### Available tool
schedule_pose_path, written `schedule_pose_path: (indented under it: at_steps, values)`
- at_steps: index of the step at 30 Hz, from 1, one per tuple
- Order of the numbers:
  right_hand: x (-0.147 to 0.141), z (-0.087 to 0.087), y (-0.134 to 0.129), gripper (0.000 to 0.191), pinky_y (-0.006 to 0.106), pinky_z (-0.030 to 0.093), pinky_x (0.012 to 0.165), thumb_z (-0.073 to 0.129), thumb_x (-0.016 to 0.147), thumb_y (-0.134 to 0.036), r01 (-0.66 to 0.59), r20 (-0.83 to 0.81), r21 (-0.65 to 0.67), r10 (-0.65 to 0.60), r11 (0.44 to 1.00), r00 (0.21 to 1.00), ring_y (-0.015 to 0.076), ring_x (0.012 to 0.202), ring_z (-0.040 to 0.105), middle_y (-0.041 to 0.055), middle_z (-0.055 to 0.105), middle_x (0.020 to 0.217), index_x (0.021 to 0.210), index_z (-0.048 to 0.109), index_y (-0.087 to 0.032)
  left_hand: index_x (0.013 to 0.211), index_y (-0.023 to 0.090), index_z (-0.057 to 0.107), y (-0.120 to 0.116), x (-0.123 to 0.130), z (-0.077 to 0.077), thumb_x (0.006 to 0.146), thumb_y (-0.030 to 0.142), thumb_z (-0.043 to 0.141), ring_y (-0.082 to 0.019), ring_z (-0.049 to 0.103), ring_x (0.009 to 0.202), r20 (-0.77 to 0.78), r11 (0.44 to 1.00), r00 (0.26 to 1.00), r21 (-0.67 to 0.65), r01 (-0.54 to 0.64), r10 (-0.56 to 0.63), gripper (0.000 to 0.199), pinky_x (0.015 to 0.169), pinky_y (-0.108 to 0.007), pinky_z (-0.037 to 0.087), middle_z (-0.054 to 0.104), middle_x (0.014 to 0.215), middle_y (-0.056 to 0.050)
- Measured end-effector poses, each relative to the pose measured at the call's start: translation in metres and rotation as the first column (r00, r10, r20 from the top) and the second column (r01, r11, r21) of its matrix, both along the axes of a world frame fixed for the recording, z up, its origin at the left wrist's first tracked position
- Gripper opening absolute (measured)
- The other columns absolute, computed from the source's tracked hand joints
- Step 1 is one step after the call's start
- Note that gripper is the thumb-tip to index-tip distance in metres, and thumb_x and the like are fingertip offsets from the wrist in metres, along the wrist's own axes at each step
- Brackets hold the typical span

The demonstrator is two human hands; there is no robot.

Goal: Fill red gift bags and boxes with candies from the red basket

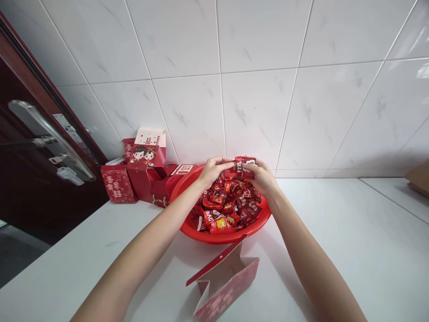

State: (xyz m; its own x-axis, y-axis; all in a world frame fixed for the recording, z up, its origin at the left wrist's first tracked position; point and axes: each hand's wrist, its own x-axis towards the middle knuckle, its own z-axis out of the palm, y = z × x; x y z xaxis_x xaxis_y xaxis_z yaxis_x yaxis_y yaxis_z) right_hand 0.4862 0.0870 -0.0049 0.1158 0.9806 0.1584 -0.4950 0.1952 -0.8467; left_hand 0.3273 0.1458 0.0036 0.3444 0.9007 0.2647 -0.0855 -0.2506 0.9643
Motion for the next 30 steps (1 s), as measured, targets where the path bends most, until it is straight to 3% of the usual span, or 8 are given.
schedule_pose_path:
  at_steps: [13,16,18,21,24,27,30]
  values:
    - [0.000,0.001,-0.003,0.019,0.027,0.055,0.059,0.078,0.059,-0.025,0.037,0.074,0.022,-0.039,0.999,0.997,0.0153,0.062,0.067,-0.0004,0.073,0.070,0.075,0.070,-0.020,0.070,0.016,0.073,0.003,-0.005,0.008,0.059,0.045,0.089,-0.015,0.064,0.066,-0.020,0.985,0.998,-0.165,0.059,-0.063,0.035,0.075,-0.032,0.051,0.071,0.069,-0.002]
    - [-0.001,0.001,-0.002,0.019,0.026,0.054,0.056,0.078,0.058,-0.024,0.081,0.055,0.014,-0.082,0.997,0.995,0.0149,0.060,0.065,-0.0018,0.071,0.067,0.074,0.067,-0.020,0.074,0.016,0.075,0.007,-0.012,0.008,0.067,0.052,0.082,-0.018,0.067,0.069,-0.114,0.986,0.988,-0.144,0.088,-0.105,0.038,0.076,-0.033,0.053,0.074,0.072,-0.005]
    - [-0.002,0.001,-0.001,0.017,0.025,0.053,0.055,0.077,0.059,-0.024,0.111,0.042,0.005,-0.111,0.994,0.993,0.0143,0.059,0.064,-0.0025,0.070,0.066,0.072,0.066,-0.020,0.072,0.016,0.075,0.011,-0.018,0.005,0.068,0.055,0.079,-0.019,0.067,0.068,-0.258,0.994,0.961,-0.065,0.088,-0.102,0.039,0.072,-0.032,0.052,0.075,0.071,-0.005]
    - [-0.002,0.001,0.000,0.015,0.025,0.051,0.054,0.074,0.060,-0.021,0.135,0.023,-0.029,-0.135,0.990,0.991,0.0139,0.058,0.063,-0.0027,0.069,0.064,0.072,0.066,-0.020,0.068,0.019,0.075,0.013,-0.027,-0.003,0.071,0.048,0.076,-0.019,0.066,0.066,-0.581,0.981,0.814,0.141,0.129,-0.024,0.028,0.066,-0.029,0.048,0.076,0.070,-0.004]
    - [-0.001,0.002,0.000,0.015,0.023,0.049,0.051,0.075,0.060,-0.019,0.143,0.009,-0.058,-0.143,0.988,0.990,0.0132,0.056,0.061,-0.0037,0.068,0.062,0.070,0.064,-0.021,0.078,0.023,0.080,0.009,-0.033,-0.010,0.075,0.036,0.073,-0.021,0.069,0.073,-0.835,0.939,0.538,0.269,0.216,0.115,0.016,0.068,-0.028,0.047,0.079,0.081,-0.004]
    - [-0.001,0.004,-0.002,0.020,0.022,0.049,0.051,0.078,0.059,-0.018,0.130,-0.002,-0.066,-0.131,0.989,0.991,0.0128,0.058,0.062,-0.0043,0.068,0.062,0.069,0.061,-0.021,0.100,0.025,0.081,0.001,-0.033,-0.013,0.079,0.038,0.071,-0.024,0.072,0.085,-0.945,0.929,0.276,0.253,0.269,0.177,0.026,0.074,-0.028,0.048,0.080,0.092,-0.004]
    - [-0.002,0.006,-0.004,0.022,0.024,0.053,0.054,0.079,0.058,-0.016,0.113,-0.037,-0.085,-0.117,0.990,0.992,0.0136,0.059,0.064,-0.0041,0.068,0.062,0.067,0.059,-0.020,0.116,0.025,0.076,-0.005,-0.030,-0.011,0.082,0.048,0.070,-0.027,0.073,0.095,-0.975,0.931,0.137,0.211,0.297,0.177,0.042,0.078,-0.029,0.050,0.080,0.101,-0.006]
